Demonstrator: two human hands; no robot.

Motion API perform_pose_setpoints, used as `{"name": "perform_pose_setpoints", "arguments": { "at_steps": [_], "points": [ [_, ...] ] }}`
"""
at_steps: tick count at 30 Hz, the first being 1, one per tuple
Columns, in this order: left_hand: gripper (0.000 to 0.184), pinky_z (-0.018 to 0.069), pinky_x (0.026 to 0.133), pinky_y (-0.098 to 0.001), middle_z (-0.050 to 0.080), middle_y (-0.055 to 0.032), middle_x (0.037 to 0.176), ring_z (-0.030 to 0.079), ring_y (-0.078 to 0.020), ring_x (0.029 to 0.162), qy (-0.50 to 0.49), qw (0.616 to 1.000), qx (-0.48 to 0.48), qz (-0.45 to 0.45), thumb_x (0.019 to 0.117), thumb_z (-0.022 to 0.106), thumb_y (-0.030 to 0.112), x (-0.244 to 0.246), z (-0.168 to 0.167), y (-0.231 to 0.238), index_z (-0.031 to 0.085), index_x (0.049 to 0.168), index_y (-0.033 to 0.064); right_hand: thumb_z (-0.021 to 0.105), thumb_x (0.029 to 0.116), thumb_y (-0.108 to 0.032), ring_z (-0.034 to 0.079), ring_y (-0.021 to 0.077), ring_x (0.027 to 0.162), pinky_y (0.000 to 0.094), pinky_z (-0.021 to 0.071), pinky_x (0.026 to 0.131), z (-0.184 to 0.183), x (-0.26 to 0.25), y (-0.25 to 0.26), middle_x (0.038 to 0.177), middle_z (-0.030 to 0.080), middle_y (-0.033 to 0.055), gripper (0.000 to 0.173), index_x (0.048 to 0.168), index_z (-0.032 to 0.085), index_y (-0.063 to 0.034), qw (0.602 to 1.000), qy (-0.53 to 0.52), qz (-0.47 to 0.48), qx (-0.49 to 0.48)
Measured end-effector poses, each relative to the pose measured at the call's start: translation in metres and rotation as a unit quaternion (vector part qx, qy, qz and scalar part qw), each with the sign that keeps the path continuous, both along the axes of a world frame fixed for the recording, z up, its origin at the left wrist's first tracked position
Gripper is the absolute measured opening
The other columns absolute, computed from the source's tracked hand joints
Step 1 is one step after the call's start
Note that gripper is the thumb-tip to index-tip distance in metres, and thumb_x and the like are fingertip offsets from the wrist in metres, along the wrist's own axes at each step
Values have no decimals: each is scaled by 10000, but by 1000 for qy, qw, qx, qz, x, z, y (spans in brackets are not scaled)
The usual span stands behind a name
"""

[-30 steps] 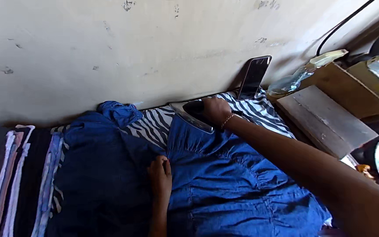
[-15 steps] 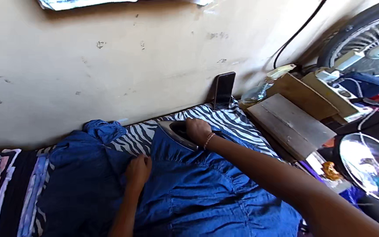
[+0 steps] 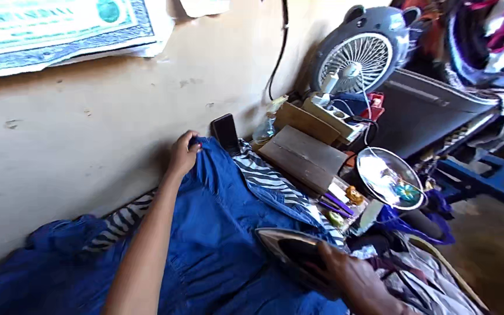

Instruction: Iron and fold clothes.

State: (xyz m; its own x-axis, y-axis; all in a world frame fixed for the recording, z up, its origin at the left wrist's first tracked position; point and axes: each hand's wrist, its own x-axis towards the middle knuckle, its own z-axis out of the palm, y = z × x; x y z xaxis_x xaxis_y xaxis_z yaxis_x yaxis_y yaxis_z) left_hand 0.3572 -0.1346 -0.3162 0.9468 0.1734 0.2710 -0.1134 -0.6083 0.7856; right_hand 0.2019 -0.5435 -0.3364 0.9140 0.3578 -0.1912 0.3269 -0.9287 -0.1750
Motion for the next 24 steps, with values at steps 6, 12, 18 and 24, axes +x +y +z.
{"name": "perform_pose_setpoints", "arguments": {
  "at_steps": [6, 12, 18, 24],
  "points": [
    [659, 557, 860, -603, 331, -316, 1556, 645, -491, 1078, 75, 972, 218, 51, 938, 590, -62, -8, -10, -29, 369, 1549, 46, 514, 1074, -390, 672, 541, 1038, 669, 524, 843, -19, 82, 35, 1099, 677, 336, 529, 1343, 515, 66, 988, 69, -138, -10],
    [529, 561, 720, -606, 518, -180, 1479, 700, -422, 859, 165, 891, 403, -128, 977, 615, 69, -2, -33, -118, 524, 1489, 165, 524, 1057, -463, 687, 524, 980, 650, 533, 814, -11, 70, 20, 1004, 692, 306, 547, 1291, 547, 31, 984, 167, -38, -53],
    [277, 494, 985, -581, 634, -253, 1247, 628, -430, 1158, 199, 894, 290, -279, 995, 542, -23, 48, -69, -164, 672, 1238, 2, 685, 970, -384, 709, 495, 722, 621, 549, 606, -33, 13, -23, 790, 693, 260, 439, 1096, 644, 34, 998, 37, -50, 2],
    [372, 540, 1004, -468, 493, -188, 1499, 605, -331, 1259, -42, 959, 221, -174, 986, 610, 102, -25, -52, -158, 599, 1351, 34, 675, 989, -262, 712, 498, 770, 616, 561, 630, -32, 52, 26, 849, 694, 284, 368, 1148, 619, 65, 996, 3, -91, 23]
  ]
}}
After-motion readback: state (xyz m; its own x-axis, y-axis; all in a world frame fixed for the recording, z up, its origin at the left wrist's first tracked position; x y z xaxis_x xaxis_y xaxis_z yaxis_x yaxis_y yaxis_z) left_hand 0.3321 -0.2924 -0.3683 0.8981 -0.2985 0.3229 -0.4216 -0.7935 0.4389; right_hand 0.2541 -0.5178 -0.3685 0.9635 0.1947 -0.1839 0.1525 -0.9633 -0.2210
